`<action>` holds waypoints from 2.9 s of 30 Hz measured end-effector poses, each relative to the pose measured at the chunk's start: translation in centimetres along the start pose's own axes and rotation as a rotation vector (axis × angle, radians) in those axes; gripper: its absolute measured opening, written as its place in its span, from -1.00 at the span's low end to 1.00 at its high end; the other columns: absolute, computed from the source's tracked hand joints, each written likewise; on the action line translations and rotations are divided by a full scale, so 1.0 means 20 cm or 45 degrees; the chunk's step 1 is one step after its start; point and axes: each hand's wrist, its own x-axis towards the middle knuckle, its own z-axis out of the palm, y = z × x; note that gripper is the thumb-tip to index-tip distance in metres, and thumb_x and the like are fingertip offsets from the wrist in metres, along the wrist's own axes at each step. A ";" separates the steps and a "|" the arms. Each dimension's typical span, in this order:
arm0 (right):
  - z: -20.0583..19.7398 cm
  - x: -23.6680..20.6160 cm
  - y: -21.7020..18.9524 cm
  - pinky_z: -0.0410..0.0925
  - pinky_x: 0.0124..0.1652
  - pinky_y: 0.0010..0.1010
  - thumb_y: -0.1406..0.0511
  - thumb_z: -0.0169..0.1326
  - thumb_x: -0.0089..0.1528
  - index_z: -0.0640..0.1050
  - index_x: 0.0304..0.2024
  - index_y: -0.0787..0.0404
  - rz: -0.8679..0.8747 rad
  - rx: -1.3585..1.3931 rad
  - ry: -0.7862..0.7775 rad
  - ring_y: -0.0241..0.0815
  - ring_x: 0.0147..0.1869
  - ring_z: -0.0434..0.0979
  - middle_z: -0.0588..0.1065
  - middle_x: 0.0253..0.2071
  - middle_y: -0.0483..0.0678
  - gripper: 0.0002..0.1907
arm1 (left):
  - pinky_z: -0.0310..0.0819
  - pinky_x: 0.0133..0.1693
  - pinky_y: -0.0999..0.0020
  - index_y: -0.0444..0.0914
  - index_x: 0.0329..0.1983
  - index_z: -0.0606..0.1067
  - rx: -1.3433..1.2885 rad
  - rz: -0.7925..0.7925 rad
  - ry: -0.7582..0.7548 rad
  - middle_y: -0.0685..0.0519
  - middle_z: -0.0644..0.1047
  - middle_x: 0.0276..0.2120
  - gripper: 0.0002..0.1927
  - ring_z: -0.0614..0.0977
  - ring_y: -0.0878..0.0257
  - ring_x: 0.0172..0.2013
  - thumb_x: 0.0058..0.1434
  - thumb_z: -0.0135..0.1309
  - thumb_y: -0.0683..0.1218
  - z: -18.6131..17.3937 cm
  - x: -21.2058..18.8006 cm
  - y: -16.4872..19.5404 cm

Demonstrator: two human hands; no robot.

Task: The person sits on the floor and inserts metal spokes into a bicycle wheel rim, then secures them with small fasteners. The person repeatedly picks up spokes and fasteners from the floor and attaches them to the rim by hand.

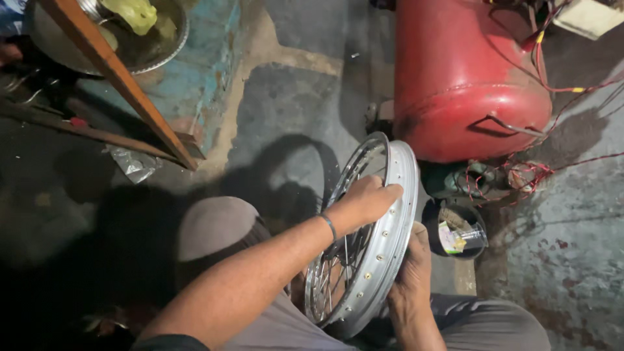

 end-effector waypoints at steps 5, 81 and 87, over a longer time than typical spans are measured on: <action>0.09 0.00 -0.04 0.47 -0.21 -0.37 0.28 0.10 0.30 0.46 -0.08 0.21 0.039 -0.016 0.064 -0.25 -0.23 0.57 0.55 -0.25 -0.06 -0.81 | 0.52 -0.19 0.07 -0.51 -0.26 0.57 -0.039 0.053 0.006 -0.39 0.61 -0.36 -0.41 0.70 -0.15 -0.24 0.11 -0.03 0.17 -0.03 -0.02 0.03; -0.08 0.09 0.09 0.45 -0.21 -0.31 0.27 0.07 0.26 0.49 -0.13 0.18 0.063 0.055 0.148 -0.24 -0.26 0.56 0.54 -0.31 -0.12 -0.83 | 0.53 -0.29 0.20 -0.47 -0.23 0.56 -0.341 -0.109 -0.050 -0.11 0.62 -0.40 -0.53 0.64 0.16 -0.38 0.13 0.04 0.08 -0.02 -0.01 -0.04; 0.08 0.53 -0.05 0.50 -0.25 -0.29 0.26 0.06 0.23 0.59 -0.10 0.32 0.232 -0.042 -0.054 -0.14 -0.29 0.62 0.62 -0.28 0.03 -0.71 | 0.52 -0.34 0.23 -0.44 -0.22 0.59 -0.536 -0.075 -0.150 -0.03 0.61 -0.43 -0.58 0.62 0.22 -0.44 0.16 0.02 0.04 -0.04 -0.04 0.01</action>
